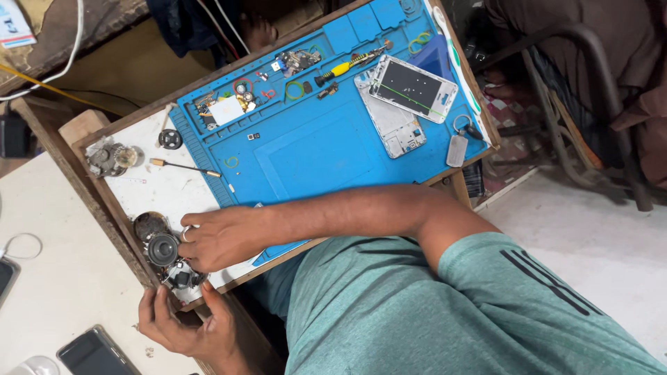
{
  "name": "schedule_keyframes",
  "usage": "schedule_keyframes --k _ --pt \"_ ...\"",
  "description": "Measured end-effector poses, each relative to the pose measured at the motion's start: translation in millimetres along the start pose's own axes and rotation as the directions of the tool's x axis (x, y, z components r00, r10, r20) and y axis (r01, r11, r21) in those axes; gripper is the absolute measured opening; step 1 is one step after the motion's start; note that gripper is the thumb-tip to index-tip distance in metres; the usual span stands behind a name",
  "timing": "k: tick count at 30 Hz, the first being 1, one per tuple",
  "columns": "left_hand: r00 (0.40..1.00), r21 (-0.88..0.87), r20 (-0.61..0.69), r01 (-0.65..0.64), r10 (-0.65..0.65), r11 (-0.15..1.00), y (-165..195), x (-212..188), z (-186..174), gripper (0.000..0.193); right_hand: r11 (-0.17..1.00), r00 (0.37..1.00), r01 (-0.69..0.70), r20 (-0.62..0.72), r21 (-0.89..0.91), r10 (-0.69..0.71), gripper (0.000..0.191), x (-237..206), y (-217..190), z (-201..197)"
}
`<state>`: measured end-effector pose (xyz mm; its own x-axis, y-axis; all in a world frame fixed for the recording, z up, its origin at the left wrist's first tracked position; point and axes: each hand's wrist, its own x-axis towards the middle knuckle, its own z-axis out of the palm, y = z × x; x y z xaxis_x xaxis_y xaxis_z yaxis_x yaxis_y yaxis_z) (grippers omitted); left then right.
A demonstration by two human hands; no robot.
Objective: The person sorts through electronic components in a box, then uses a screwdriver to work on a disassembled smartphone on a blue mat. They handle various small parts and tools while organizing the workspace.
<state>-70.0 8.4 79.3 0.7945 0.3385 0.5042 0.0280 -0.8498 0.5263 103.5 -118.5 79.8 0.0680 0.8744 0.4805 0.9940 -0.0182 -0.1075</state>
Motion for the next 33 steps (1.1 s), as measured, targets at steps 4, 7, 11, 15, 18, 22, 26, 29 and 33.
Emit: schedule_keyframes --k 4,7,11,15,18,22,26,29,33 --pt "0.998 -0.028 -0.037 -0.057 0.056 0.998 7.5 -4.9 8.8 0.053 0.995 0.997 -0.05 -0.066 -0.091 0.044 0.01 -15.1 10.1 -21.4" --pt "0.994 -0.069 0.065 -0.084 0.089 0.994 22.2 -5.5 19.6 0.049 0.98 0.987 -0.163 -0.023 -0.117 0.162 0.009 -34.6 16.7 -44.2" --pt "0.921 -0.023 0.296 -0.256 0.251 0.966 47.9 6.5 36.4 0.046 0.943 0.942 -0.332 -0.066 -0.018 0.33 0.018 -79.8 28.7 -80.1" --pt "0.856 -0.015 0.45 -0.277 0.253 0.961 64.0 16.6 46.9 0.044 0.663 0.727 -0.669 0.107 0.336 0.679 0.018 -139.0 24.7 -106.3" --pt "0.877 -0.023 0.441 -0.2 0.189 0.98 65.9 23.9 52.7 0.056 0.52 0.559 -0.782 0.017 0.344 0.829 0.018 -180.1 16.0 -121.7" --pt "0.891 -0.089 0.424 -0.138 0.163 0.986 60.6 41.3 59.9 0.065 0.454 0.428 -0.75 -0.171 0.481 0.888 0.033 -226.2 9.1 -144.6" --pt "0.938 -0.08 0.306 -0.142 0.16 0.987 46.3 66.1 55.4 0.067 0.249 0.101 -0.86 -0.329 0.446 0.939 0.038 -265.0 15.8 -179.1" --pt "0.969 0.07 0.223 -0.126 0.107 0.99 35.4 75.2 45.1 0.062 0.177 0.052 -0.881 -0.28 0.44 0.958 0.03 -273.6 14.0 -197.1" --pt "0.978 0.251 0.206 -0.047 -0.006 0.967 26.6 84.7 43.1 0.057 0.315 0.275 -0.849 -0.154 0.424 0.949 0.039 -236.8 1.0 -185.0"
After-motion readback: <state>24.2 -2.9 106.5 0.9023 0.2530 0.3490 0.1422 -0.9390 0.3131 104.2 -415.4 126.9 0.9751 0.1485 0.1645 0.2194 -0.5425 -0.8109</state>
